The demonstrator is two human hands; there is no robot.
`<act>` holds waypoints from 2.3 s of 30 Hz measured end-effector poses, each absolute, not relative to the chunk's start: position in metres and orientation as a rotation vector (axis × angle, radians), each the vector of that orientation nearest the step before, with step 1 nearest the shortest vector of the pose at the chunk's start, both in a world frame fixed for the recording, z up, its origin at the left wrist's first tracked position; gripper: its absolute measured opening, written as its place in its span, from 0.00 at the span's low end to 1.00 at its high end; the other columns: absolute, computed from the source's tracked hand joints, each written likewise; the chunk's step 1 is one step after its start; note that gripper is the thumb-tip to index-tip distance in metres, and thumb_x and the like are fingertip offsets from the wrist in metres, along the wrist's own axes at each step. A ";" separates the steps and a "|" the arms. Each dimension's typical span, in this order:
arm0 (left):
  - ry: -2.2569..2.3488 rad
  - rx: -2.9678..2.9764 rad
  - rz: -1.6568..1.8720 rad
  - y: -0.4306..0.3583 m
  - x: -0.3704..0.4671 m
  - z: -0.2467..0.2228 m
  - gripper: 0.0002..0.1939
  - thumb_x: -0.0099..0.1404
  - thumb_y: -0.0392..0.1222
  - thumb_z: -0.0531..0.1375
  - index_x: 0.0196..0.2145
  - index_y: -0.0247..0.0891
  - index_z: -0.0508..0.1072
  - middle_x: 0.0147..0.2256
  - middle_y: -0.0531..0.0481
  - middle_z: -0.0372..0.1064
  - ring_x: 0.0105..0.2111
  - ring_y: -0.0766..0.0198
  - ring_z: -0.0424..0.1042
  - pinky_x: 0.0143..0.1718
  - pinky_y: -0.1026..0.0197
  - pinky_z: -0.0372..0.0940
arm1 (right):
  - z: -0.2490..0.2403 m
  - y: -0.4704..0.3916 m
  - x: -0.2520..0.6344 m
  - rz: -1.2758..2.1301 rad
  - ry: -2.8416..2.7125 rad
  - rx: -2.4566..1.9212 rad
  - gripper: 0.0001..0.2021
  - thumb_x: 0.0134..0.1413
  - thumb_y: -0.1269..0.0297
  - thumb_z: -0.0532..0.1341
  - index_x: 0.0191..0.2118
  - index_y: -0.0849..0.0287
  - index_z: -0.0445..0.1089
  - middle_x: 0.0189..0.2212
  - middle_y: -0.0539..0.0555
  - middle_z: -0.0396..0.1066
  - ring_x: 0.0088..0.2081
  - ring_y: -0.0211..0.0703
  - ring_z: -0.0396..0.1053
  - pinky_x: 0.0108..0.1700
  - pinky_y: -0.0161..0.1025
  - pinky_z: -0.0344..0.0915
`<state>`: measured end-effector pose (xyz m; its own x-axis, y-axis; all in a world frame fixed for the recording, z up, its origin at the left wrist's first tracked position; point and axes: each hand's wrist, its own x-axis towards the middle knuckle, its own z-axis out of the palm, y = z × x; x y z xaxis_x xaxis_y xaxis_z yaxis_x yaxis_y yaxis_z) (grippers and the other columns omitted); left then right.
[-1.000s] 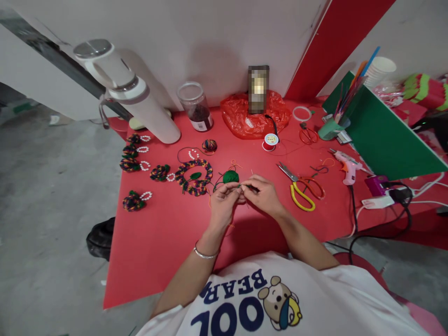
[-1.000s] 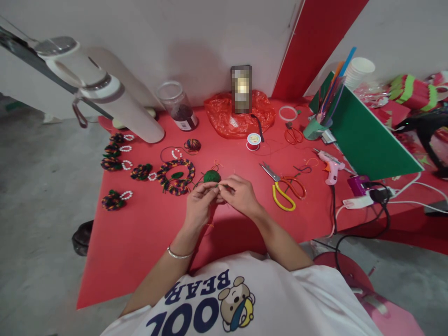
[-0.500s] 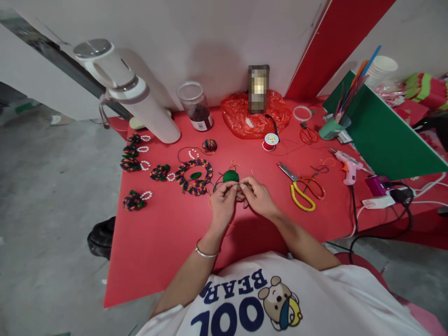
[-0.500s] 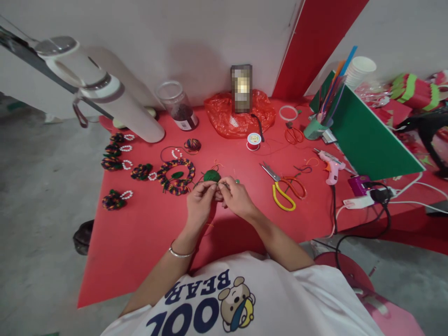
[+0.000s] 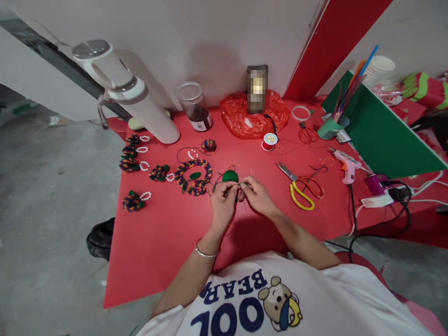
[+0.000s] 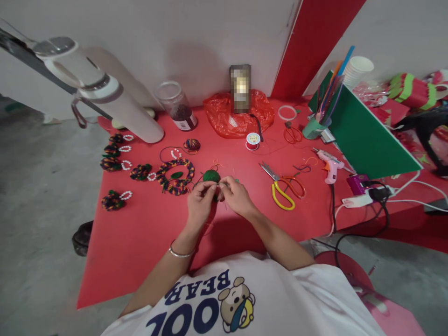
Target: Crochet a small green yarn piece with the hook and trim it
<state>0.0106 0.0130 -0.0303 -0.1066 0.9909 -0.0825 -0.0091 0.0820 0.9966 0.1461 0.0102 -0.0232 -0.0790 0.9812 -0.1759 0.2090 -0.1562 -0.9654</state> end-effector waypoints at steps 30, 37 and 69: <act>1.209 0.822 1.163 0.014 0.008 -0.025 0.11 0.54 0.46 0.69 0.30 0.35 0.79 0.18 0.55 0.67 0.16 0.70 0.63 0.17 0.67 0.59 | -0.018 0.007 0.147 1.112 -1.486 -1.476 0.10 0.67 0.56 0.54 0.39 0.55 0.67 0.23 0.46 0.69 0.26 0.38 0.69 0.33 0.36 0.64; 1.187 0.820 1.168 0.013 0.009 -0.027 0.11 0.56 0.47 0.69 0.30 0.36 0.79 0.18 0.56 0.66 0.16 0.70 0.62 0.16 0.67 0.58 | -0.017 0.007 0.146 1.116 -1.479 -1.461 0.10 0.67 0.56 0.54 0.39 0.54 0.67 0.23 0.46 0.70 0.26 0.38 0.69 0.33 0.36 0.64; 1.065 0.669 1.087 0.013 0.008 -0.033 0.12 0.55 0.46 0.70 0.31 0.35 0.77 0.19 0.57 0.63 0.17 0.72 0.59 0.17 0.68 0.53 | -0.010 0.006 0.150 1.086 -1.509 -1.467 0.10 0.67 0.57 0.53 0.39 0.54 0.67 0.23 0.47 0.69 0.26 0.40 0.69 0.33 0.36 0.63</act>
<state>0.0081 0.0133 -0.0329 0.0851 0.9326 -0.3507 -0.3694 0.3564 0.8582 0.1502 0.0064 -0.0101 -0.0572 0.9975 -0.0420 0.3567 -0.0189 -0.9340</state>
